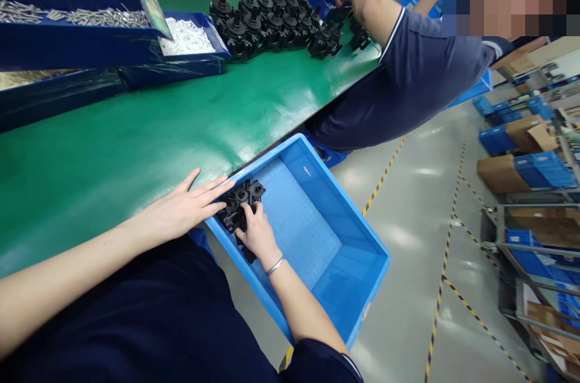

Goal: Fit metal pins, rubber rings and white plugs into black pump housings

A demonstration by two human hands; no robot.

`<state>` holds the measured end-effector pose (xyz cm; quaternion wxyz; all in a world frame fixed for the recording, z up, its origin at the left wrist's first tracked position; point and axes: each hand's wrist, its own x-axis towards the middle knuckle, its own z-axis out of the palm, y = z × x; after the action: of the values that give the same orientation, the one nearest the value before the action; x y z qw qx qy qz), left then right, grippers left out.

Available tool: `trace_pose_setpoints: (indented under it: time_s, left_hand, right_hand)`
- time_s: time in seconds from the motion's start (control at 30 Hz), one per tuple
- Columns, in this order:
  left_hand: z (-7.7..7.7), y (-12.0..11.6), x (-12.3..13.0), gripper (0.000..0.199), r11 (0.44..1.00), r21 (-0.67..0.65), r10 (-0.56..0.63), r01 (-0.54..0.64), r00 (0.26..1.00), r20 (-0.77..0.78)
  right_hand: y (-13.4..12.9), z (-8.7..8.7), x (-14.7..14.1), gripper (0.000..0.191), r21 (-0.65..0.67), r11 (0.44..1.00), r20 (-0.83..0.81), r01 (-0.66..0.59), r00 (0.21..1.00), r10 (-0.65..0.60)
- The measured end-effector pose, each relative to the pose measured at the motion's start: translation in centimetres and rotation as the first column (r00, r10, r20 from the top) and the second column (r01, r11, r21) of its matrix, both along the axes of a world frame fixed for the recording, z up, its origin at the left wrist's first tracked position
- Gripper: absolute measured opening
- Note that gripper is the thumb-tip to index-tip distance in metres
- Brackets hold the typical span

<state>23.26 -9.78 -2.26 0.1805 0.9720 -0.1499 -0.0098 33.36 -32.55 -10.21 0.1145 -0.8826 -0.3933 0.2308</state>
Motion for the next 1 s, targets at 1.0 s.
trace_pose_setpoints:
  time_s: [1.0]
  left_hand:
    - [-0.8,0.1,-0.1,0.051,0.997,-0.059,0.057,-0.05,0.991,0.117]
  right_hand:
    - [-0.8,0.1,4.2,0.029,0.318,0.907,-0.184,0.275,0.957,-0.225]
